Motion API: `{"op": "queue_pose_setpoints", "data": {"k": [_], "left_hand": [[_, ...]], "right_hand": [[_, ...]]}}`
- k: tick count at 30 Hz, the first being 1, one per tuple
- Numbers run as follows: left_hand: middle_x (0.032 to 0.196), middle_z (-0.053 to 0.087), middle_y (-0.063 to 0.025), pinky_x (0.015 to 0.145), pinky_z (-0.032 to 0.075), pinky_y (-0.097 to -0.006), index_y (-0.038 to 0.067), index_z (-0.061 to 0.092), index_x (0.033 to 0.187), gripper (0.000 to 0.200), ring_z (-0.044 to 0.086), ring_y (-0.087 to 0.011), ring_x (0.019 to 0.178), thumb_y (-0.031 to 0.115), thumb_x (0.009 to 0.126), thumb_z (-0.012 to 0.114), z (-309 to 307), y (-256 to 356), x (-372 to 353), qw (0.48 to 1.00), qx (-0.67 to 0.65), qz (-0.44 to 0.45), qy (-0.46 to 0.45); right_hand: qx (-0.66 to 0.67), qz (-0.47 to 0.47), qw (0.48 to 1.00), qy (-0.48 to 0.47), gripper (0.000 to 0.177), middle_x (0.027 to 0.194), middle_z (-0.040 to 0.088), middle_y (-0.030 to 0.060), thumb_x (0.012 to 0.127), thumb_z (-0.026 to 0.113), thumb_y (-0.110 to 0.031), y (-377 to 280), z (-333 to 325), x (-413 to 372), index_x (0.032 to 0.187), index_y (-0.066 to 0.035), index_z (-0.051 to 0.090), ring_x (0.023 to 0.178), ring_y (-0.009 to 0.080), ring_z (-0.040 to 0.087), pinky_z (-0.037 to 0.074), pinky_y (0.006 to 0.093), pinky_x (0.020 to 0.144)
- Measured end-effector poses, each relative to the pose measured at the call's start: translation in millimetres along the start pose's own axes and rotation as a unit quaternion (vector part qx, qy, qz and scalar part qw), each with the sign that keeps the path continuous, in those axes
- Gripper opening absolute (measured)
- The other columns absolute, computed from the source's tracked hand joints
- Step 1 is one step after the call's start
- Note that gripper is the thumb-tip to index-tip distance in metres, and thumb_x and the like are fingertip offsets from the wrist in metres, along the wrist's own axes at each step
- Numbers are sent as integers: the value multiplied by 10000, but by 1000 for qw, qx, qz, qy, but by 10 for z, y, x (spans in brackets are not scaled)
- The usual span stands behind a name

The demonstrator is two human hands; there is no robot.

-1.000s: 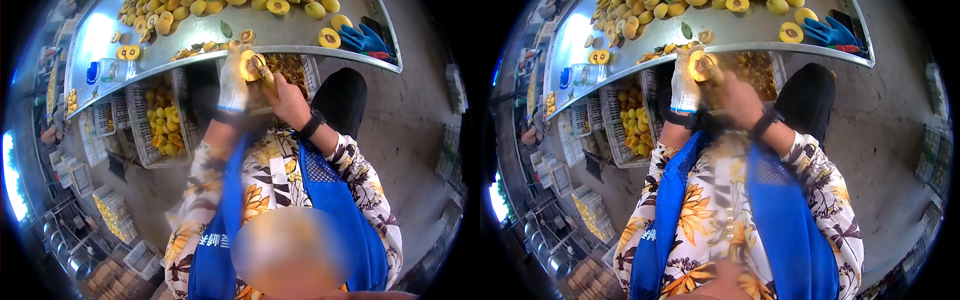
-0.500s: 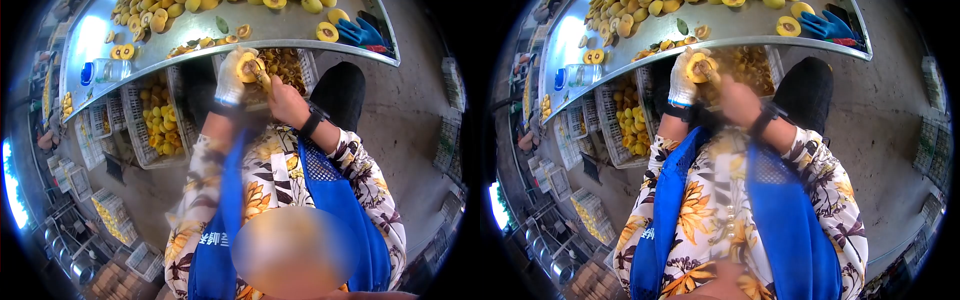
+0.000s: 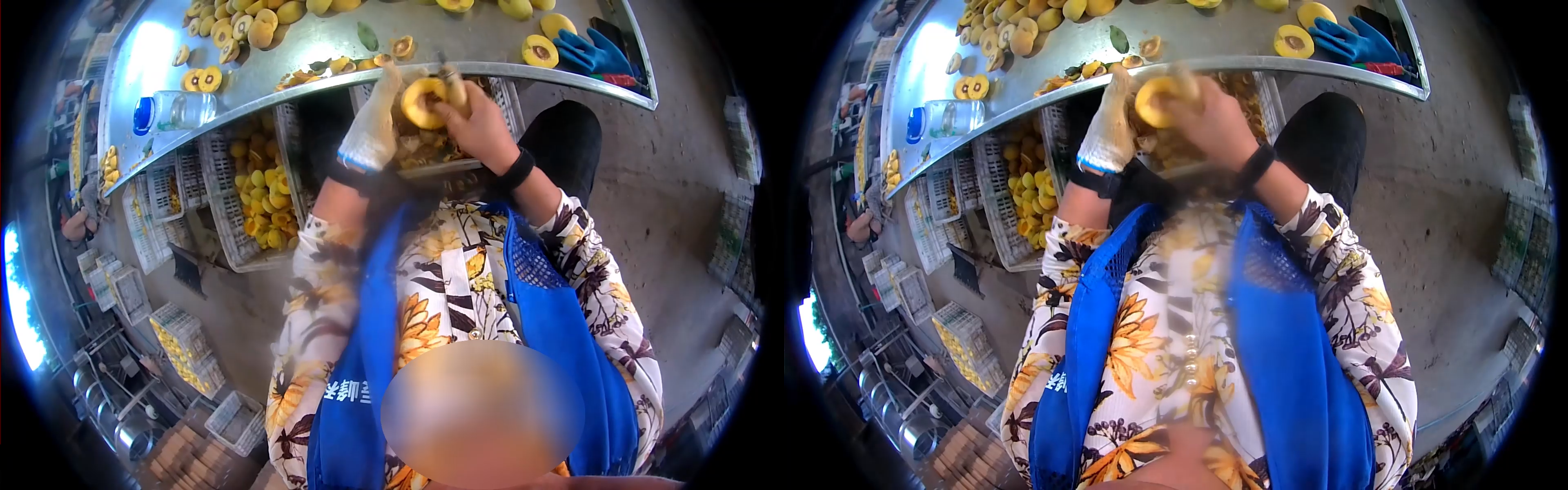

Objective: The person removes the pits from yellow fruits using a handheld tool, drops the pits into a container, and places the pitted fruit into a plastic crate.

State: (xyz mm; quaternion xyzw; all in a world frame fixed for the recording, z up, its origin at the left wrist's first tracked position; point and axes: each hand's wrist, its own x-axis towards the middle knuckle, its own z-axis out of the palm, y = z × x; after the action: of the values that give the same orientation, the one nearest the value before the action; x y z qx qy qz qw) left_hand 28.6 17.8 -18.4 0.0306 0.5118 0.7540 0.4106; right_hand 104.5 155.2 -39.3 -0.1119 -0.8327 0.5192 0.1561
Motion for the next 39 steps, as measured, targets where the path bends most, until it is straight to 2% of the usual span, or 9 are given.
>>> {"op": "queue_pose_setpoints", "data": {"k": [4, 8, 9, 12, 26, 30, 33, 37, 39], "left_hand": [[1019, 589, -97, 689, 517, -268, 43, 480, 1196, 431, 608, -163, 829, 397, 978, 370, -54, -331, 78, 978, 78, 176, 84], [1052, 593, -79, 781, 500, -258, 31, 498, 1175, 506, 587, -157, 934, 472, 963, 364, -96, -414, 177, 956, -152, 172, 183], [1016, 598, -74, 750, 506, -261, 41, 526, 1135, 486, 594, -152, 884, 462, 970, 348, -111, -438, 157, 950, -41, 233, 205], [998, 605, -77, 735, 510, -270, 37, 544, 1110, 476, 600, -153, 856, 444, 978, 337, -52, -316, 134, 954, -123, 169, 213], [870, 640, -91, 729, 471, -255, -34, 628, 978, 525, 588, -143, 775, 425, 971, 373, -15, -312, 149, 941, 112, 265, 179], [831, 642, -88, 713, 464, -251, -27, 653, 901, 603, 589, -153, 757, 500, 951, 363, -269, -121, 216, 989, 122, 85, 19], [801, 636, -83, 681, 478, -259, -9, 648, 916, 587, 591, -155, 741, 513, 941, 380, -344, -13, 274, 982, 184, -7, -33], [734, 589, -78, 562, 519, -284, 7, 597, 978, 491, 586, -154, 650, 471, 931, 443, -26, -7, 44, 990, -50, 83, 105], [726, 584, -83, 546, 518, -291, 7, 581, 996, 475, 582, -161, 608, 459, 931, 449, 52, -182, 52, 969, 39, 159, 183]], "right_hand": [[214, 259, 942, -13, 238, 637, 538, 35, 891, 595, -215, -148, 191, -21, 953, 0, 515, 435, 73, 478, 363, 219, 374], [-57, 63, 996, -8, 303, 711, 605, 213, 848, 615, -240, -220, 200, -194, 927, 24, 488, 617, 370, 602, 460, 414, 550], [-58, 118, 990, -58, 331, 764, 587, 273, 827, 619, -252, -252, 157, -204, 918, 31, 475, 755, 462, 564, 445, 476, 653], [-101, 83, 987, -90, 296, 731, 585, 265, 837, 603, -236, -207, 143, -280, 892, 21, 468, 726, 447, 569, 449, 471, 631], [-99, 92, 980, -147, 221, 699, 567, 283, 831, 547, -133, -201, 100, -364, 896, 33, 417, 717, 455, 562, 440, 502, 643], [-118, 88, 970, -195, 214, 728, 576, 292, 821, 537, -120, -190, 75, -395, 923, 41, 440, 748, 467, 563, 450, 495, 670], [-98, 85, 967, -218, 225, 668, 580, 232, 818, 545, -128, -144, 101, -366, 930, 45, 455, 665, 392, 602, 473, 446, 632], [44, 156, 963, -216, 208, 616, 545, 86, 839, 552, -157, -90, 150, -324, 929, 13, 473, 488, 177, 539, 446, 326, 466], [120, 210, 945, -221, 192, 614, 516, 27, 853, 550, -171, -212, 156, -342, 930, -12, 475, 437, 92, 475, 403, 267, 388]]}}
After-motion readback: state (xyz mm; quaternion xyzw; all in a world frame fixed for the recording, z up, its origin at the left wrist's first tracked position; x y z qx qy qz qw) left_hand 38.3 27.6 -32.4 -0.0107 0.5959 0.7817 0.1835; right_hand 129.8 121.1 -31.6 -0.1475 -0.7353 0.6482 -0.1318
